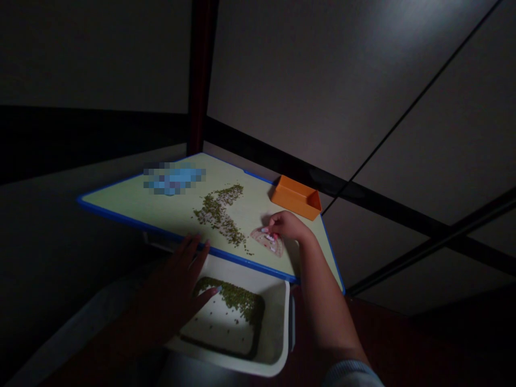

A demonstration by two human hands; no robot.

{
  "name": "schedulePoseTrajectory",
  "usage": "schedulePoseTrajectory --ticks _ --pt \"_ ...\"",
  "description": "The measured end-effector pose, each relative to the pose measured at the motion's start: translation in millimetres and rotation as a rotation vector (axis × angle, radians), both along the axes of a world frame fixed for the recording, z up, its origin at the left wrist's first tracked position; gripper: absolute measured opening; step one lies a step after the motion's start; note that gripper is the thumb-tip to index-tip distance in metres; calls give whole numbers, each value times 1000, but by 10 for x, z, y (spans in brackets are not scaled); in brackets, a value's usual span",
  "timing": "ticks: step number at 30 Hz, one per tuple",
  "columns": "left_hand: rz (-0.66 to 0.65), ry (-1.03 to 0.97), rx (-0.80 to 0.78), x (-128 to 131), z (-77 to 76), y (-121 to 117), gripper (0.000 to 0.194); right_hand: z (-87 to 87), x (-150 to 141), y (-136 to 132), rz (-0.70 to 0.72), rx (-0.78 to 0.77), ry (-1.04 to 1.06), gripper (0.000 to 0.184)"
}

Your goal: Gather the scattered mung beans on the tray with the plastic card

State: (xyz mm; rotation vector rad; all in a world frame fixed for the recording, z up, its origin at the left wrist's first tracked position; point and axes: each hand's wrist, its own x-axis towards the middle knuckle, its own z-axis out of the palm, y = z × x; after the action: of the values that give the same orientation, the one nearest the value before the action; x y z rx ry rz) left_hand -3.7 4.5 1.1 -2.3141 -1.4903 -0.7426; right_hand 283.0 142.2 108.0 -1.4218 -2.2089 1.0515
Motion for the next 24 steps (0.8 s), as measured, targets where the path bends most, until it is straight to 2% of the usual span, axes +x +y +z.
schedulePoseTrajectory --ticks 5,11,15,24 --pt "7 6 13 7 2 -4 81 41 -2 -26 36 -32 69 25" --pt "21 -35 -54 18 -18 -5 82 -42 -57 1 6 -13 67 28" --pt "17 -16 -25 21 -6 -9 83 -50 -70 -1 27 -13 101 31" --pt "1 -21 -45 0 6 -11 84 7 -74 -39 154 -148 153 35"
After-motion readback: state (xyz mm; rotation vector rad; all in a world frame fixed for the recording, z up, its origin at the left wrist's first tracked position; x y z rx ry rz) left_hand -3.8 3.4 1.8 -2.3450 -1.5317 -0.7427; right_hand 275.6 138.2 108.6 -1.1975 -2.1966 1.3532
